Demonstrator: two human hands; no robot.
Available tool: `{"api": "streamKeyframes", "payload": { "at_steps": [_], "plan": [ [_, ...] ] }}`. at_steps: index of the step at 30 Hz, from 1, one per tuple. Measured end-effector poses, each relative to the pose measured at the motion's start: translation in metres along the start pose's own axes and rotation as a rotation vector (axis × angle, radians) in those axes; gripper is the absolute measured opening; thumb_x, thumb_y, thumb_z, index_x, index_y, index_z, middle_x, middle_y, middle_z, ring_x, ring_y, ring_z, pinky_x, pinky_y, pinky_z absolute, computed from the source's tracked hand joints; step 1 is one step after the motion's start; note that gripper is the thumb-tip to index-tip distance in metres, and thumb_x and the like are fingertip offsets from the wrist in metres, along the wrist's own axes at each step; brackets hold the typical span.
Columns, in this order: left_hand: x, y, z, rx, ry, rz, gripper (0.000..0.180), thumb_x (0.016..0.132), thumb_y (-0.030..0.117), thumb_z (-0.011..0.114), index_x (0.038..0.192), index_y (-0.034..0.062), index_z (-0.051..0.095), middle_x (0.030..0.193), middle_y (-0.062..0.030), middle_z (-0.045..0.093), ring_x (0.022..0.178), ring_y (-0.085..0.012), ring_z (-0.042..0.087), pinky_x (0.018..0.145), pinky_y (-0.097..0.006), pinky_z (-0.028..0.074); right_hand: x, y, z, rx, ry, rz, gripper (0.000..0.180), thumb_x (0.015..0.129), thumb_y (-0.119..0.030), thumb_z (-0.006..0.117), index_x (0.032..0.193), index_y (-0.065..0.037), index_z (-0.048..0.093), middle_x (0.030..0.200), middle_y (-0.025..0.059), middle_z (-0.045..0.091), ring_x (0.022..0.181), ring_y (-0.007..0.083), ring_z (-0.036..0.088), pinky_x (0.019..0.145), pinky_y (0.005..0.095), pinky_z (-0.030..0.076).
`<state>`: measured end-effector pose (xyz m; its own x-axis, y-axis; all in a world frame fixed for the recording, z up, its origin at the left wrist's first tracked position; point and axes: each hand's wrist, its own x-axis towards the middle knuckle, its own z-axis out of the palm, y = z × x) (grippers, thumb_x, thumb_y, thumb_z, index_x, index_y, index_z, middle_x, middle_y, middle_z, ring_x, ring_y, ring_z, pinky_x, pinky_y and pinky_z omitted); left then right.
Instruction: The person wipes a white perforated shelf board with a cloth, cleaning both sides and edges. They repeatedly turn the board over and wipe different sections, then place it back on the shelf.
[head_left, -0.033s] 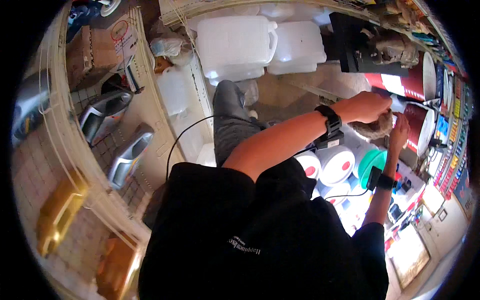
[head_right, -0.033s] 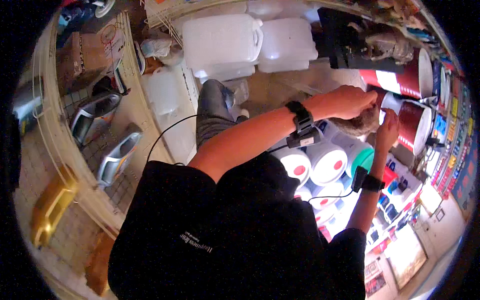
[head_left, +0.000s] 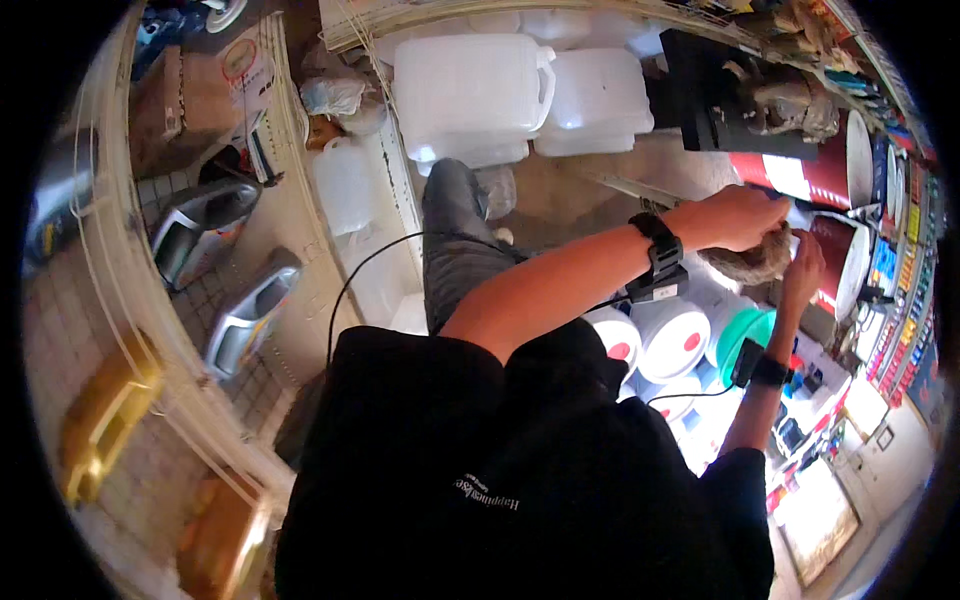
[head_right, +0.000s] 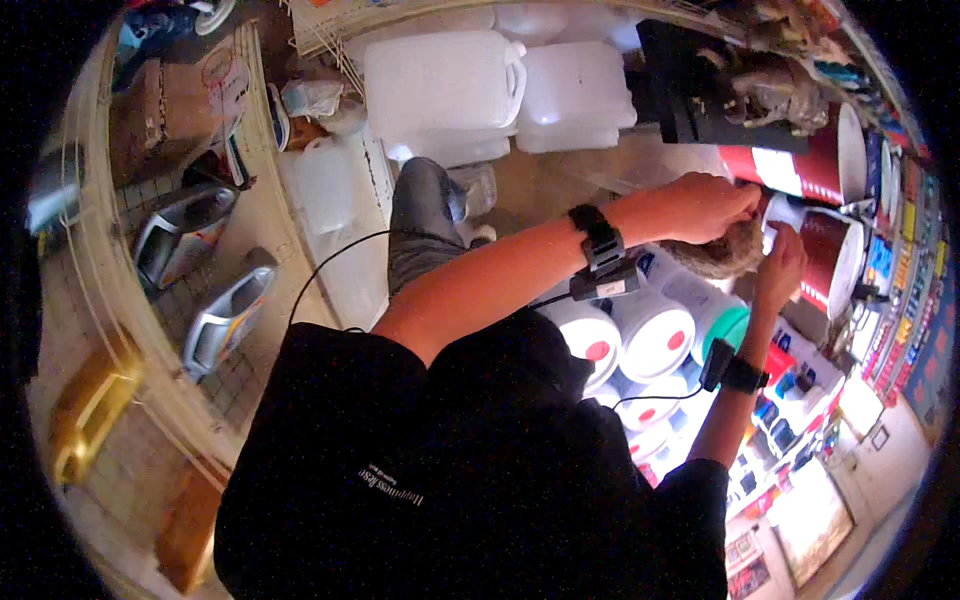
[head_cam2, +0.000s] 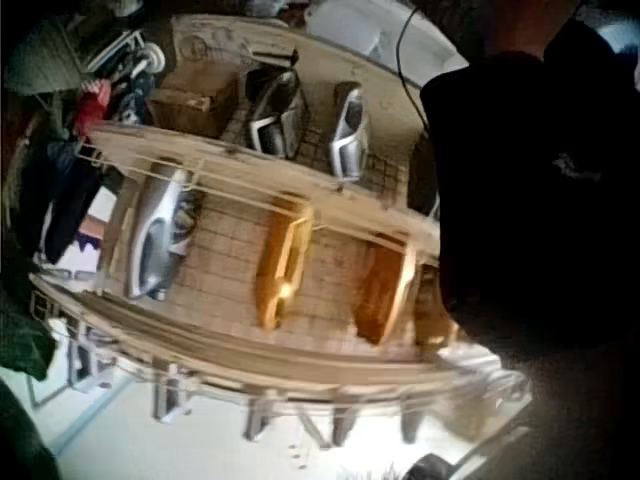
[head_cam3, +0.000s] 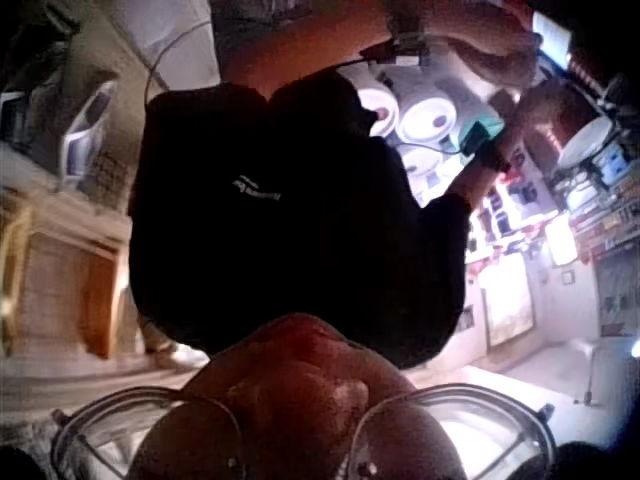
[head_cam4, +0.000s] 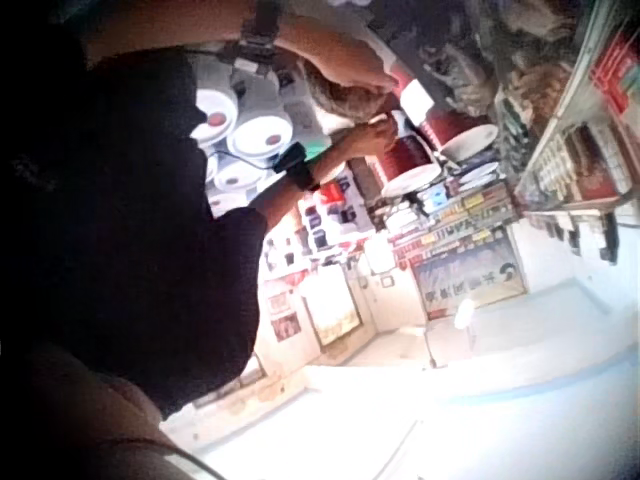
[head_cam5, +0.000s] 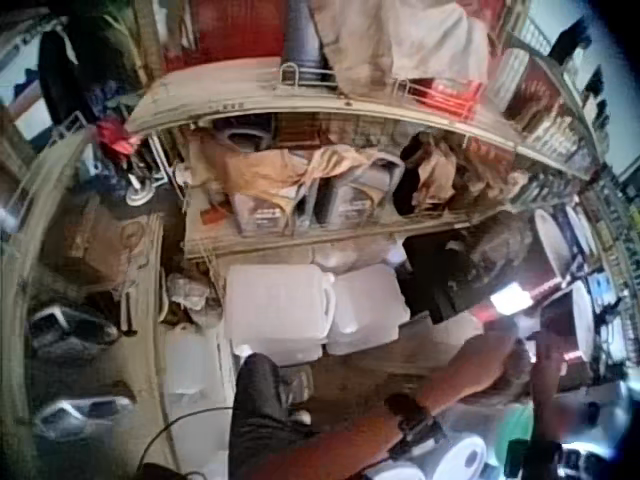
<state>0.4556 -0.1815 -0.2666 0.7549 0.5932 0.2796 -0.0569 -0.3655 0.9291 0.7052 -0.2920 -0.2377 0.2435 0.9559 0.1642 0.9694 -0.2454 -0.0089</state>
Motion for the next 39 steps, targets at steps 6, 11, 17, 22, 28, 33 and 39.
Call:
{"api": "streamKeyframes", "payload": {
  "at_steps": [6, 11, 17, 22, 28, 33, 39],
  "plan": [
    [-0.010, 0.007, 0.002, 0.069, 0.025, 0.193, 0.016, 0.085, 0.014, 0.055, 0.098, 0.0040, 0.057, 0.090, -0.0222, 0.065, 0.085, -0.0402, 0.062, 0.070, -0.047, 0.048, -0.022, -0.038, 0.001, 0.105, 0.184, 0.433, 0.057, 0.095, -0.053, 0.029, 0.105, -0.014, 0.070, 0.096, 0.0138, 0.069, 0.091, 0.0361, 0.064, 0.078, 0.0462, 0.046],
    [-0.017, 0.003, 0.026, 0.131, 0.148, 0.169, 0.015, 0.088, 0.016, 0.054, 0.098, 0.0062, 0.053, 0.080, -0.0210, 0.063, 0.079, -0.0403, 0.061, 0.066, -0.050, 0.044, -0.027, -0.047, -0.001, 0.081, 0.243, 0.433, 0.060, 0.093, -0.059, 0.028, 0.088, -0.021, 0.074, 0.080, 0.0097, 0.069, 0.083, 0.0351, 0.064, 0.073, 0.0459, 0.047],
    [-0.029, 0.015, 0.045, 0.059, 0.138, 0.046, 0.016, 0.093, 0.016, 0.051, 0.101, 0.0020, 0.051, 0.087, -0.0215, 0.064, 0.082, -0.0410, 0.061, 0.067, -0.046, 0.046, -0.034, -0.037, -0.002, 0.085, 0.233, 0.397, 0.055, 0.094, -0.055, 0.029, 0.086, -0.024, 0.073, 0.077, 0.0067, 0.069, 0.080, 0.0342, 0.064, 0.071, 0.0459, 0.047],
    [-0.029, 0.017, 0.056, 0.008, 0.132, 0.028, 0.016, 0.094, 0.016, 0.051, 0.101, 0.0017, 0.049, 0.085, -0.0213, 0.064, 0.081, -0.0387, 0.061, 0.067, -0.044, 0.046, -0.040, -0.027, -0.003, 0.017, 0.230, 0.311, 0.051, 0.096, -0.048, 0.029, 0.086, -0.023, 0.072, 0.078, 0.0103, 0.068, 0.076, 0.0366, 0.064, 0.069, 0.0469, 0.049],
    [-0.040, 0.015, 0.061, -0.050, 0.150, 0.101, 0.016, 0.094, 0.016, 0.051, 0.102, 0.0022, 0.048, 0.083, -0.0197, 0.062, 0.076, -0.0367, 0.060, 0.066, -0.043, 0.045, -0.055, -0.033, -0.005, 0.009, 0.247, 0.276, 0.048, 0.097, -0.043, 0.032, 0.085, -0.020, 0.071, 0.074, 0.0119, 0.067, 0.073, 0.0363, 0.064, 0.068, 0.0474, 0.048],
    [-0.068, 0.019, 0.049, -0.070, 0.106, 0.048, 0.016, 0.095, 0.014, 0.050, 0.103, 0.0018, 0.045, 0.089, -0.0188, 0.063, 0.084, -0.0353, 0.062, 0.070, -0.041, 0.046, -0.072, -0.057, -0.008, 0.041, 0.294, 0.177, 0.042, 0.097, -0.034, 0.037, 0.081, -0.014, 0.070, 0.067, 0.0080, 0.065, 0.067, 0.0318, 0.063, 0.066, 0.0448, 0.046],
    [-0.108, 0.017, 0.015, -0.177, 0.108, -0.058, 0.014, 0.094, 0.013, 0.050, 0.102, 0.0012, 0.047, 0.091, -0.0177, 0.063, 0.085, -0.0305, 0.062, 0.074, -0.039, 0.046, -0.081, -0.120, -0.018, 0.126, 0.332, 0.168, 0.045, 0.098, -0.036, 0.035, 0.080, -0.013, 0.069, 0.065, 0.0070, 0.064, 0.064, 0.0289, 0.062, 0.064, 0.0421, 0.045]
  ]
}}
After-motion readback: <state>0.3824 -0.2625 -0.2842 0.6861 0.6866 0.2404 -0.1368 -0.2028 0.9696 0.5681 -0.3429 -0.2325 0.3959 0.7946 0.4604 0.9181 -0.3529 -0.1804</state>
